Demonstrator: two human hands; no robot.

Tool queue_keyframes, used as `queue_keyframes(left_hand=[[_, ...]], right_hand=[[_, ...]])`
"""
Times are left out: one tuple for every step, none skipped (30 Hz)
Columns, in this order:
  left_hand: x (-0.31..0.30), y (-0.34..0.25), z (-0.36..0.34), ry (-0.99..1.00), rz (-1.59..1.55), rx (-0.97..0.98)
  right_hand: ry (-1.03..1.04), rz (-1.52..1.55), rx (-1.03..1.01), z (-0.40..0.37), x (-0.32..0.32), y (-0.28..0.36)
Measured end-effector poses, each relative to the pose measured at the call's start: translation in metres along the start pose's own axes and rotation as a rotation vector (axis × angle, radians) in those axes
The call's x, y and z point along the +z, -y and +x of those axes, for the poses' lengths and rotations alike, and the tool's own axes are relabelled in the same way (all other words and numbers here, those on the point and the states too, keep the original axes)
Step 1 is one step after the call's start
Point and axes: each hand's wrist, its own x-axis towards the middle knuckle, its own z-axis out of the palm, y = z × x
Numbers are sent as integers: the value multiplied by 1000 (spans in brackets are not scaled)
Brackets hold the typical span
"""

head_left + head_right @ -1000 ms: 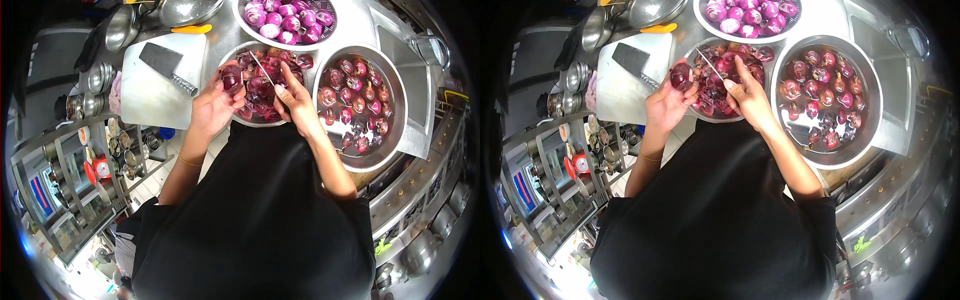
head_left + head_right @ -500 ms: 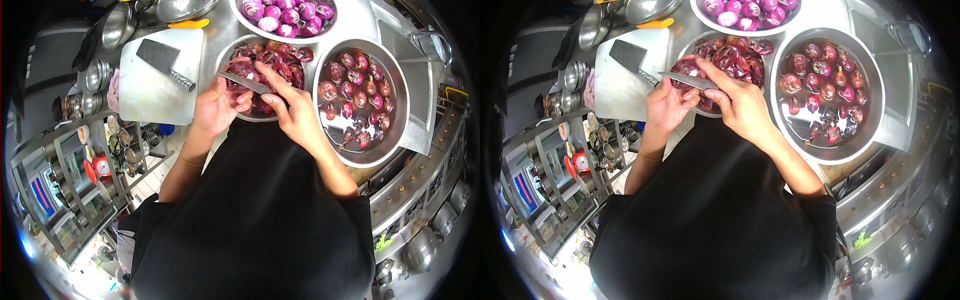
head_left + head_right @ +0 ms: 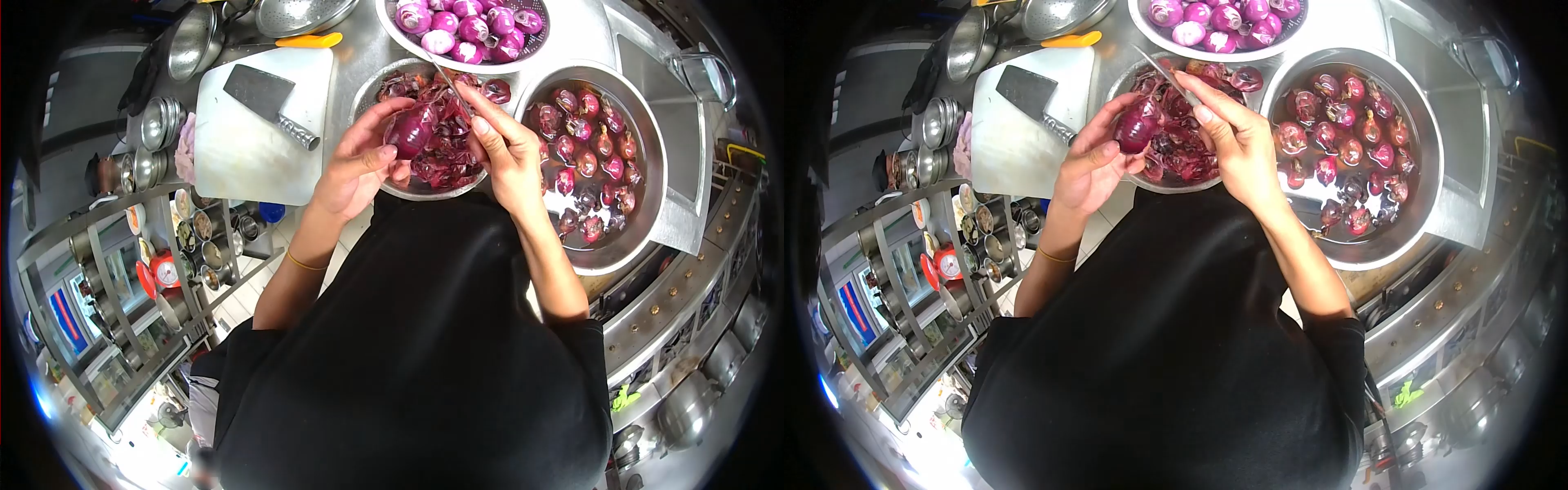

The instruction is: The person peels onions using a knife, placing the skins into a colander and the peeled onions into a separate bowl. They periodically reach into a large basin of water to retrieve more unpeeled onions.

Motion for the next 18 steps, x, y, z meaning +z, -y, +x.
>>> queue_keyframes(left_hand=[[-1,0,0,-11,48,19],[-2,1,1,-22,95,40],[-4,0,1,-22,95,43],[-7,-1,1,-31,66,36],[-8,-1,0,-41,36,27],[-6,-1,0,-43,35,28],[-2,-2,2,-90,151,100],[0,-3,3,-137,268,171],[2,-5,4,-135,268,169],[2,-7,4,-124,311,175],[3,-8,4,-114,355,181],[3,-8,5,-112,357,181],[2,-7,5,-82,406,196],[2,-7,6,-52,456,211],[3,-8,6,-52,459,214],[5,-7,7,-64,487,206],[6,-7,7,-76,514,197],[5,-4,8,-75,515,197]], right_hand=[[0,-1,0,-1,0,-3],[5,32,17,-3,0,-8],[11,65,33,-3,0,-10],[16,65,31,-4,1,-8],[37,89,39,-7,2,-4],[56,113,47,-9,2,-1],[140,117,83,-11,-3,-4],[139,117,83,-11,-2,-3],[221,216,139,-12,-2,-3],[302,315,195,-13,-1,-2],[323,326,190,-13,1,-4],[322,327,188,-12,1,-4],[351,303,184,-10,1,-4],[381,279,180,-9,1,-4],[309,224,128,-9,6,-4],[310,225,126,-10,8,-5],[291,139,105,-11,10,-6],[271,54,85,-12,11,-6]])
